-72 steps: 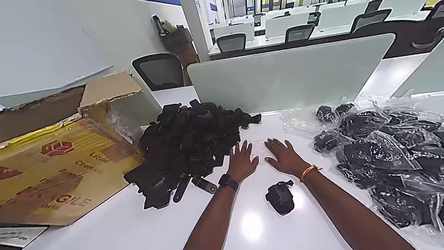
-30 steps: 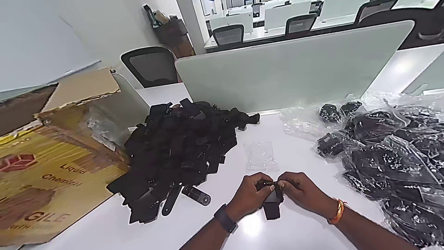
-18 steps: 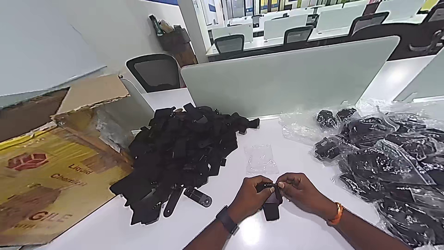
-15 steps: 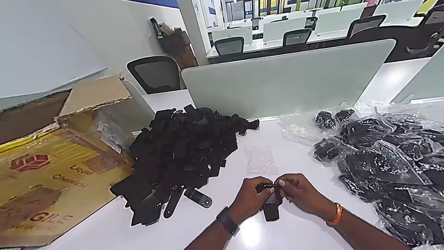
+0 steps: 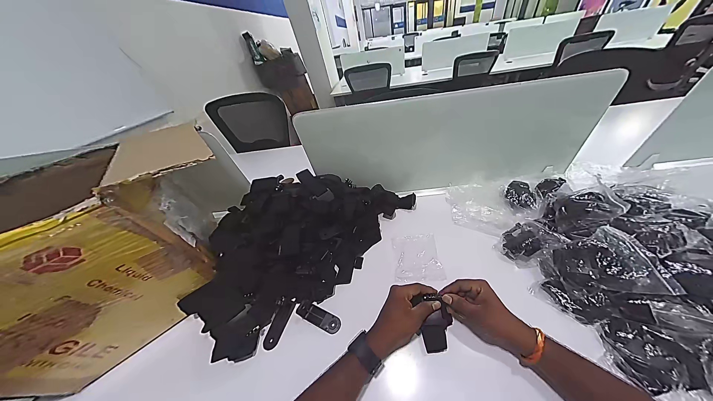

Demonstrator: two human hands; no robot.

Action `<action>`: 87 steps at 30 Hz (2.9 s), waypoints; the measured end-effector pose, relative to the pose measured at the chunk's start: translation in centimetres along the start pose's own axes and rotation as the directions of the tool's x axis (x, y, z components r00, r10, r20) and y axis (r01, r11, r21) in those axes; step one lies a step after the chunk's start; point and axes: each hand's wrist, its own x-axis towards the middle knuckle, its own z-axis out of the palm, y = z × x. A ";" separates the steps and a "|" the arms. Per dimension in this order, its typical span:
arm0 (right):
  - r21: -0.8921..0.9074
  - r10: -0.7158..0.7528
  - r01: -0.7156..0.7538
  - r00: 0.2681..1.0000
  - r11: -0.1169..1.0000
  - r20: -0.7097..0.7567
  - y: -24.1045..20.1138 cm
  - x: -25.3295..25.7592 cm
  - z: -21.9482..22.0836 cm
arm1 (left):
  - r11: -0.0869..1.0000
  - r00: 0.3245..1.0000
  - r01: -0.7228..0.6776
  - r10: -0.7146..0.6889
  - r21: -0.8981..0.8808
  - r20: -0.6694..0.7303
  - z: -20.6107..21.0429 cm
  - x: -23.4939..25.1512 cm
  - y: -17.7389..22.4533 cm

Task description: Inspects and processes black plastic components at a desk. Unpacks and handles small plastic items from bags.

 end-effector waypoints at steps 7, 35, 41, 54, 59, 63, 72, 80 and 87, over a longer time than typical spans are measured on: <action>-0.049 -0.043 0.044 0.999 0.998 0.012 0.1 0.1 -0.1 | 1.000 1.000 0.001 -0.001 -0.025 -0.021 0.1 -0.1 0.2; -0.456 -0.141 0.198 0.978 0.868 0.156 1.2 0.4 -2.0 | 0.998 0.997 -0.054 0.055 0.026 -0.052 0.3 -0.1 -0.4; -0.495 -0.158 0.197 0.980 0.846 0.120 1.2 0.3 -1.6 | 0.986 0.992 -0.120 0.124 0.120 -0.033 0.2 -0.3 -0.4; -0.651 -0.234 0.314 0.949 0.691 0.210 0.5 0.4 -2.5 | 0.988 0.992 -0.117 0.121 0.105 -0.034 0.2 -0.1 -0.5; -0.705 -0.146 0.235 0.972 0.669 0.185 0.5 0.3 -2.5 | 0.979 0.990 -0.126 0.135 0.158 -0.049 0.3 -0.2 -0.5; -0.619 -0.193 0.250 0.968 0.744 0.159 1.2 0.4 -2.0 | 0.980 0.990 -0.121 0.131 0.158 -0.059 0.1 -0.1 -0.6; -0.678 -0.307 0.444 0.896 0.586 0.321 0.4 0.2 -2.9 | 0.991 0.994 -0.106 0.102 0.081 0.049 0.2 -0.3 -0.3; -0.752 -0.168 0.366 0.929 0.549 0.329 0.0 -0.3 -2.0 | 0.990 0.988 -0.056 0.037 0.129 0.147 0.1 -0.6 -0.1; -0.542 -0.319 0.402 0.915 0.738 0.246 0.6 -0.2 -2.2 | 0.996 0.996 -0.023 0.015 0.082 0.092 0.0 -0.5 -0.1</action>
